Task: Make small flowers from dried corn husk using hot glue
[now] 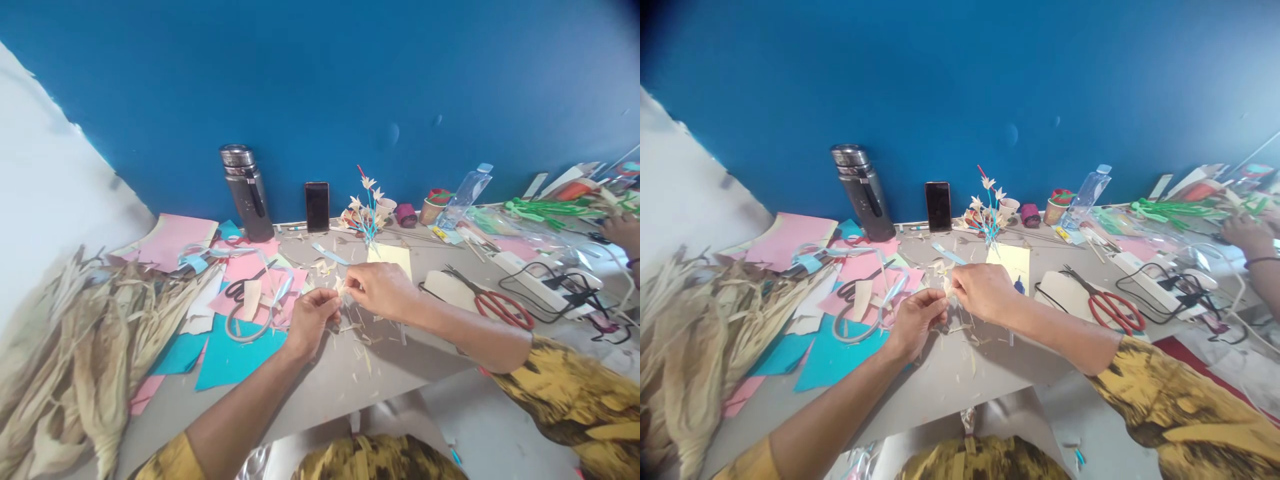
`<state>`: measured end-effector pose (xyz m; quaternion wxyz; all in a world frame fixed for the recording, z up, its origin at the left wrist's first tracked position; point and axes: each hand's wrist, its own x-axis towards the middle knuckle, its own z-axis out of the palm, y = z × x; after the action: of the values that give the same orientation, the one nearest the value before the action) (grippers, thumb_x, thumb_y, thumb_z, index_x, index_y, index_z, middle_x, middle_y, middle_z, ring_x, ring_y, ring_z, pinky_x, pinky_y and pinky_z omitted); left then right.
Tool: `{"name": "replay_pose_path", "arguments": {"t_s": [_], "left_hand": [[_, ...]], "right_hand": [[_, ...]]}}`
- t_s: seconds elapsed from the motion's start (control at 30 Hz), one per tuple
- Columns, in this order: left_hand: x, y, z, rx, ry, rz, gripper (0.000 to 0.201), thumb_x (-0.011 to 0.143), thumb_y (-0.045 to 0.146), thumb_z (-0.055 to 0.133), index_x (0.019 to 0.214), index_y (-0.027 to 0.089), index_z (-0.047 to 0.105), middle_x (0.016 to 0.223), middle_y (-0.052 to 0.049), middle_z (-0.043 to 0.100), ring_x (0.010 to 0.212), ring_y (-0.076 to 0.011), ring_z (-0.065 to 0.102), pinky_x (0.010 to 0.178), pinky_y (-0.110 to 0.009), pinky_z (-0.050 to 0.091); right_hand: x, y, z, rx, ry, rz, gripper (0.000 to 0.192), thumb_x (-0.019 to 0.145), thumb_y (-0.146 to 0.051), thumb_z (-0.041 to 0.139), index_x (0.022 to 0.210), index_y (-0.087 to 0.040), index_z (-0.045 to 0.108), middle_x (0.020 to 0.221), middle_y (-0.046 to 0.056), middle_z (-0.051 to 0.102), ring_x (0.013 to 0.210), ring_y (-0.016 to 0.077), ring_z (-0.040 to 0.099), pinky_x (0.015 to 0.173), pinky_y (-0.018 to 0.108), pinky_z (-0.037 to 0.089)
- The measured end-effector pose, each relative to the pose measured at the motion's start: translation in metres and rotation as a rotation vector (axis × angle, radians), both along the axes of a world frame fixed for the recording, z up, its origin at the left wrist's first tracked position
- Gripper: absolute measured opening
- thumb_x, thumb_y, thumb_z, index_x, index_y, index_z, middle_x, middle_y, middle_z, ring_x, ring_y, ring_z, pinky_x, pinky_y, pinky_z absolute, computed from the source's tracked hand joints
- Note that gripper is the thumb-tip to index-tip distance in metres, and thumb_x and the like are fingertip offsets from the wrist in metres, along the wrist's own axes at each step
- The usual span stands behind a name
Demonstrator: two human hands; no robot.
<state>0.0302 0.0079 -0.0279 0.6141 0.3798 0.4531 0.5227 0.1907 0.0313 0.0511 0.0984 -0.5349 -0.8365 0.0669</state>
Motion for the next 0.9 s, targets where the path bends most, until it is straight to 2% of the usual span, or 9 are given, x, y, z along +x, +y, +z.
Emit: {"name": "replay_pose_path", "arguments": {"t_s": [0.17, 0.33, 0.47, 0.57, 0.63, 0.73, 0.9], "left_hand": [[0.000, -0.001, -0.001, 0.026, 0.038, -0.024, 0.018, 0.067, 0.028, 0.077, 0.069, 0.015, 0.064, 0.055, 0.002, 0.057, 0.050, -0.0099, 0.051, 0.051, -0.023, 0.043], [-0.003, 0.002, 0.001, 0.000, -0.082, 0.003, 0.025, 0.066, 0.032, 0.081, 0.071, 0.017, 0.062, 0.055, 0.005, 0.054, 0.047, -0.0081, 0.048, 0.050, -0.022, 0.039], [-0.006, 0.003, 0.002, 0.005, -0.137, 0.002, 0.028, 0.066, 0.035, 0.085, 0.072, 0.016, 0.064, 0.054, 0.005, 0.052, 0.048, -0.0068, 0.045, 0.051, -0.021, 0.036], [-0.006, 0.002, 0.004, -0.005, -0.165, -0.068, 0.031, 0.063, 0.037, 0.088, 0.070, 0.016, 0.066, 0.055, 0.005, 0.051, 0.050, -0.0071, 0.045, 0.052, -0.021, 0.036], [-0.006, 0.000, 0.006, -0.017, -0.176, -0.123, 0.034, 0.060, 0.038, 0.090, 0.068, 0.015, 0.066, 0.056, 0.005, 0.051, 0.051, -0.0072, 0.046, 0.053, -0.022, 0.037], [-0.005, -0.003, 0.009, -0.032, -0.193, -0.199, 0.035, 0.058, 0.040, 0.092, 0.066, 0.015, 0.069, 0.055, 0.004, 0.054, 0.052, -0.0078, 0.047, 0.054, -0.022, 0.038], [-0.007, -0.004, 0.011, -0.017, -0.209, -0.291, 0.029, 0.057, 0.035, 0.094, 0.067, 0.015, 0.075, 0.058, 0.002, 0.058, 0.054, -0.0080, 0.049, 0.055, -0.023, 0.039]], "right_hand": [[0.001, -0.003, 0.002, 0.019, 0.021, 0.034, 0.008, 0.084, -0.017, 0.061, 0.084, -0.022, 0.067, 0.084, 0.000, 0.075, 0.075, 0.0172, 0.064, 0.060, 0.028, 0.026], [0.009, -0.026, 0.005, 0.129, 0.193, -0.018, 0.005, 0.087, -0.026, 0.063, 0.087, -0.023, 0.067, 0.082, 0.002, 0.074, 0.071, 0.0180, 0.063, 0.062, 0.028, 0.032], [0.010, -0.052, -0.018, 0.044, 0.474, -0.127, 0.013, 0.087, -0.027, 0.062, 0.075, -0.024, 0.067, 0.067, -0.001, 0.069, 0.060, 0.0156, 0.060, 0.060, 0.027, 0.037], [0.004, -0.062, -0.041, -0.049, 0.643, -0.198, 0.014, 0.086, -0.027, 0.062, 0.074, -0.023, 0.067, 0.064, -0.002, 0.067, 0.058, 0.0148, 0.059, 0.057, 0.025, 0.040], [-0.001, -0.063, -0.052, -0.047, 0.723, -0.215, 0.011, 0.086, -0.026, 0.062, 0.077, -0.022, 0.068, 0.064, -0.002, 0.067, 0.058, 0.0141, 0.058, 0.056, 0.024, 0.040], [-0.005, -0.060, -0.057, 0.056, 0.804, -0.189, 0.005, 0.085, -0.024, 0.065, 0.081, -0.020, 0.067, 0.071, -0.001, 0.069, 0.058, 0.0123, 0.056, 0.057, 0.023, 0.041], [-0.002, -0.056, -0.052, 0.160, 0.888, -0.039, 0.003, 0.087, -0.020, 0.066, 0.084, -0.020, 0.067, 0.077, 0.000, 0.069, 0.061, 0.0117, 0.057, 0.058, 0.023, 0.041]]}}
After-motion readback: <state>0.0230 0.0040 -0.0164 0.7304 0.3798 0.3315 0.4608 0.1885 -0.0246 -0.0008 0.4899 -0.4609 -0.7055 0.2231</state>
